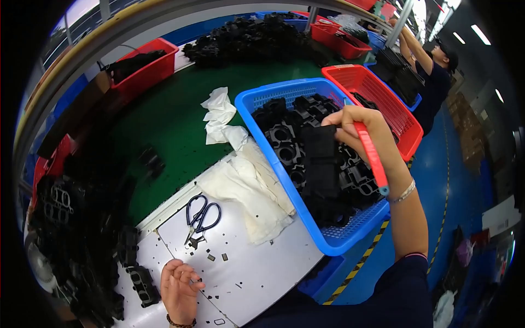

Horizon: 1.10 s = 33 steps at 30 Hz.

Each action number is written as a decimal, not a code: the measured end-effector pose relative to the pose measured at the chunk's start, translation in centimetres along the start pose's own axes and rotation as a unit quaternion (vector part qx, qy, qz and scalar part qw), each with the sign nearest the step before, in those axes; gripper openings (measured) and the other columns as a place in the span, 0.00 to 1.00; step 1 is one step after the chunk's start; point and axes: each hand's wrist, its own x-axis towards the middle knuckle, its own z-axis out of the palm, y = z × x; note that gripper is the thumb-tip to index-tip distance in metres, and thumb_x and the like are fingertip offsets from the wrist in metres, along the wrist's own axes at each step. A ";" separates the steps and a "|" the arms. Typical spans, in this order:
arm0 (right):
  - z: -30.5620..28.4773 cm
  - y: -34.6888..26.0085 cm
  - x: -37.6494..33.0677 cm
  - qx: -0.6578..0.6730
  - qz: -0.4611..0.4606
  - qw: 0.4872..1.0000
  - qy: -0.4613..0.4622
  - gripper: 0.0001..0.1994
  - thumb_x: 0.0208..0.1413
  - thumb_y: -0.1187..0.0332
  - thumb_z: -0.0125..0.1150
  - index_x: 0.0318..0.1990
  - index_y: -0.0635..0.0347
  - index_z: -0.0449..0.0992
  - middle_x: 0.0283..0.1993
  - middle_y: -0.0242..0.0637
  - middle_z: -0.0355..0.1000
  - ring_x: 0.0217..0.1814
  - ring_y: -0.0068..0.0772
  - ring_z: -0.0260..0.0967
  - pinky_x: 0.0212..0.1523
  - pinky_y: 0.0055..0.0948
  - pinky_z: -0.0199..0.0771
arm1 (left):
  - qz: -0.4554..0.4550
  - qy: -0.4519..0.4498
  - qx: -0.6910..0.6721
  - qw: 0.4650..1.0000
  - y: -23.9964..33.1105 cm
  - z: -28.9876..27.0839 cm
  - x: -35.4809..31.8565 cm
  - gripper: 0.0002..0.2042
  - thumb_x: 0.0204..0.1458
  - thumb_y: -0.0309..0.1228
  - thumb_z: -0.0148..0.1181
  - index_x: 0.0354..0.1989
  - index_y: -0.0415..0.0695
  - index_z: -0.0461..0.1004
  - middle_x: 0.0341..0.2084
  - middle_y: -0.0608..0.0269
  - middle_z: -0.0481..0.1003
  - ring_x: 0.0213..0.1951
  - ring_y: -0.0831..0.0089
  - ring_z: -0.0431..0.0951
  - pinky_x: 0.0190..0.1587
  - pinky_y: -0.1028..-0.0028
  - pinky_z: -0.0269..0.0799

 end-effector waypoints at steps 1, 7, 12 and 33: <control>1.2 -1.2 -0.3 0.046 0.004 0.999 0.015 0.17 0.50 0.88 0.56 0.21 0.57 0.57 0.41 0.43 0.76 0.43 0.23 0.73 0.44 0.23 0.76 | 0.006 -0.059 -0.007 0.998 0.8 1.6 -0.1 0.32 0.62 0.45 0.50 0.65 0.33 0.51 0.55 0.44 0.67 0.54 0.57 0.73 0.46 0.58 0.80; 11.2 -6.8 -2.4 0.274 -0.041 0.947 -0.165 0.19 0.50 0.89 0.55 0.20 0.57 0.55 0.40 0.46 0.77 0.38 0.18 0.71 0.37 0.18 0.74 | -0.141 -0.328 -0.170 0.919 3.2 10.8 1.5 0.39 0.59 0.44 0.57 0.72 0.43 0.40 0.69 0.48 0.51 0.66 0.51 0.60 0.59 0.49 0.68; 16.2 -9.3 -3.2 0.094 -0.136 0.977 -0.138 0.13 0.45 0.83 0.66 0.24 0.61 0.65 0.40 0.46 0.76 0.44 0.32 0.74 0.40 0.26 0.73 | -0.161 -0.326 -0.301 0.881 2.1 9.4 0.5 0.37 0.58 0.45 0.57 0.70 0.44 0.45 0.63 0.52 0.58 0.62 0.54 0.66 0.59 0.50 0.70; 24.0 -11.6 -11.1 -0.046 -0.148 0.983 -0.097 0.09 0.39 0.81 0.70 0.30 0.61 0.79 0.21 0.36 0.72 0.23 0.33 0.68 0.24 0.27 0.64 | 0.183 0.042 -0.248 0.950 0.6 7.1 -3.0 0.36 0.53 0.24 0.51 0.69 0.51 0.39 0.56 0.56 0.61 0.64 0.59 0.61 0.67 0.52 0.57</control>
